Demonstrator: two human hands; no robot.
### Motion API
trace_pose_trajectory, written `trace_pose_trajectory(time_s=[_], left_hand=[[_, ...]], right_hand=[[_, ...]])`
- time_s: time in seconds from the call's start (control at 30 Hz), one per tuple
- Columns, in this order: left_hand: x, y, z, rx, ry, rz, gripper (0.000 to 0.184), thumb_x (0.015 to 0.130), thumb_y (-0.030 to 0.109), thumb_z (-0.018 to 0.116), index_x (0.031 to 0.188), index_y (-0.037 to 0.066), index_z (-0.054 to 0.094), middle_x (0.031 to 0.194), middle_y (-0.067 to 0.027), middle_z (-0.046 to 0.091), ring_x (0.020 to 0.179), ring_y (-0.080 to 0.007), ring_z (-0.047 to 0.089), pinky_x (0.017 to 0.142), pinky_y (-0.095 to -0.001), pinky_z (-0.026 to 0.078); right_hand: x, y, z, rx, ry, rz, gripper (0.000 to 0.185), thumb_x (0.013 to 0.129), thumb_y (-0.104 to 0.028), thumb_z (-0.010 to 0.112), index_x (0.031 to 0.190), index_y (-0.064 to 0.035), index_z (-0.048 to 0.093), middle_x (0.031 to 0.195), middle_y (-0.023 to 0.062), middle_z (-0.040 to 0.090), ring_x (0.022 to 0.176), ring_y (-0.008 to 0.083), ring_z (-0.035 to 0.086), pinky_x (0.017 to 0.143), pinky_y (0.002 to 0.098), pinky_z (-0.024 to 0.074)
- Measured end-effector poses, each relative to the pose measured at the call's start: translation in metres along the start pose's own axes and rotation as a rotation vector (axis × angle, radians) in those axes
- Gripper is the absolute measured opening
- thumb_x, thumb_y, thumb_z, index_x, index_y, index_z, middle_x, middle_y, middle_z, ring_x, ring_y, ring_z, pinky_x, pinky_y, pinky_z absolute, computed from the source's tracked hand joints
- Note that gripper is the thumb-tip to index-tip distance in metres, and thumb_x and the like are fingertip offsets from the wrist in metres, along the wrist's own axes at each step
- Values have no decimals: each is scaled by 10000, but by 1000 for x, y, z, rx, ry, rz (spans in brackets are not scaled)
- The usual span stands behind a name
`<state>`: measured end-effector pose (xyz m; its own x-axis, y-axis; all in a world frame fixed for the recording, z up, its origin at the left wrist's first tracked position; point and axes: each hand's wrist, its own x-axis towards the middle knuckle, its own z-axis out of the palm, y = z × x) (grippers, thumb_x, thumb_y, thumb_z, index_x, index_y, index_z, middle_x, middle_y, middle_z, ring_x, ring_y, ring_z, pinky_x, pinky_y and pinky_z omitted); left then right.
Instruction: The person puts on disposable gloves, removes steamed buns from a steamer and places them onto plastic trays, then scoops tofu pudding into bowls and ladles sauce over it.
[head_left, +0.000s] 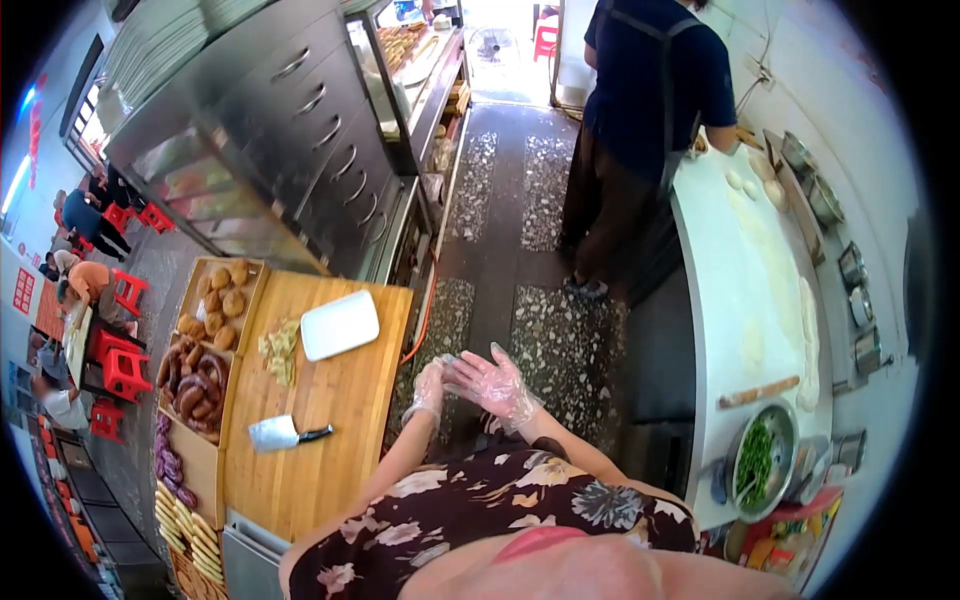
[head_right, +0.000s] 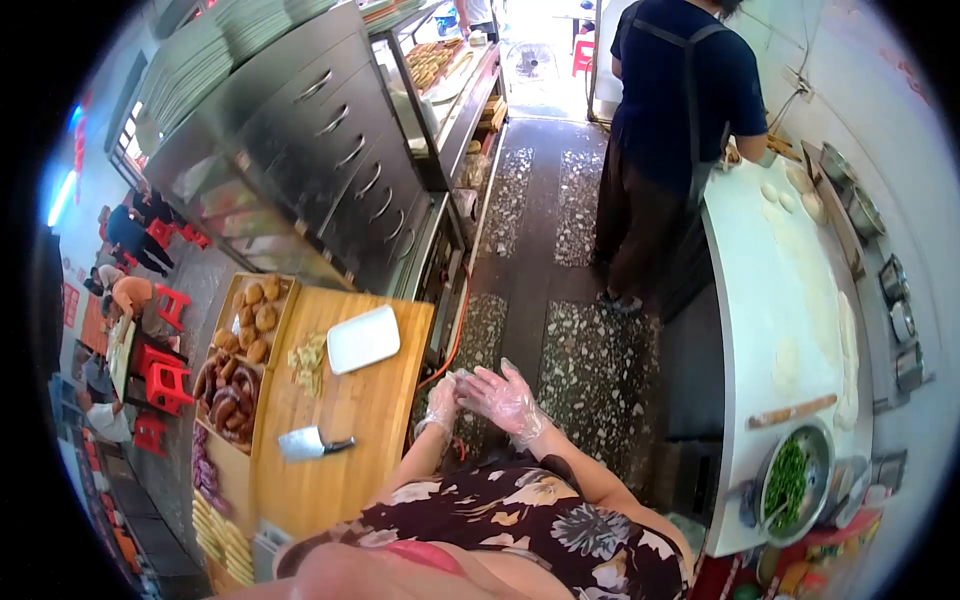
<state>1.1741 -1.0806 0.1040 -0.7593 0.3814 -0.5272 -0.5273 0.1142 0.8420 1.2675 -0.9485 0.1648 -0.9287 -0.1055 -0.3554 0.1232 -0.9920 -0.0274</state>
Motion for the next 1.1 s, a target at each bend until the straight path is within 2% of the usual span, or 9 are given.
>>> trace_pose_trajectory(time_s=[0.13,0.27,0.47,0.6,0.67,0.73,0.8,0.97,1.1], left_hand=[[75,64,43,492,-101,304,342,868,360,479,915,52,617,795,-23,608,714,-135,545,644,-286,432],[111,130,83,203,-179,20,224,847,272,570,876,55,620,800,2,590,722,-86,508,657,-259,416],[238,178,115,386,-83,-87,208,849,249,575,846,54,646,779,12,598,699,-87,516,624,-271,432],[359,186,126,159,-124,-31,223,830,270,616,866,53,649,773,13,603,667,-86,519,595,-254,431],[433,189,133,169,12,17,224,832,265,622,887,49,642,781,3,604,691,-92,526,622,-257,439],[454,242,163,89,57,322,283,841,261,608,974,12,610,879,-29,610,775,-104,540,710,-253,444],[469,284,184,161,-106,352,391,859,299,574,1124,13,553,1012,-77,611,864,-135,561,779,-290,452],[513,331,219,498,-296,117,306,830,329,586,923,43,641,803,-49,617,759,-135,547,701,-306,438],[524,366,246,609,-77,305,345,829,337,556,753,9,627,627,-99,575,600,-162,532,584,-344,433]], right_hand=[[40,-86,32,-143,-78,68,592,898,-484,343,1271,-25,383,1328,170,390,1208,317,390,1038,463,256],[91,-148,47,-69,-103,103,561,897,-484,343,1207,-30,457,1284,158,449,1195,316,406,1040,440,250],[179,-237,56,-132,63,116,645,859,-550,382,1269,-53,416,1312,114,423,1217,302,365,1028,468,239],[255,-301,74,-105,39,59,733,828,-600,395,1354,-96,315,1374,108,340,1239,327,315,1028,526,198],[288,-337,95,-245,193,48,797,803,-630,410,1397,-133,222,1428,98,235,1251,327,278,1028,519,206],[315,-371,117,-305,172,40,805,801,-635,410,1402,-140,207,1439,91,206,1261,320,264,1029,513,204],[332,-399,136,-396,110,55,821,796,-645,412,1411,-154,179,1462,78,150,1281,305,236,1031,500,200],[357,-458,147,-389,16,34,819,803,-691,290,1386,-117,266,1454,96,196,1309,295,195,1051,475,126],[370,-497,156,-322,-14,80,804,811,-680,308,1371,-104,297,1440,101,228,1298,293,230,1041,462,175]])
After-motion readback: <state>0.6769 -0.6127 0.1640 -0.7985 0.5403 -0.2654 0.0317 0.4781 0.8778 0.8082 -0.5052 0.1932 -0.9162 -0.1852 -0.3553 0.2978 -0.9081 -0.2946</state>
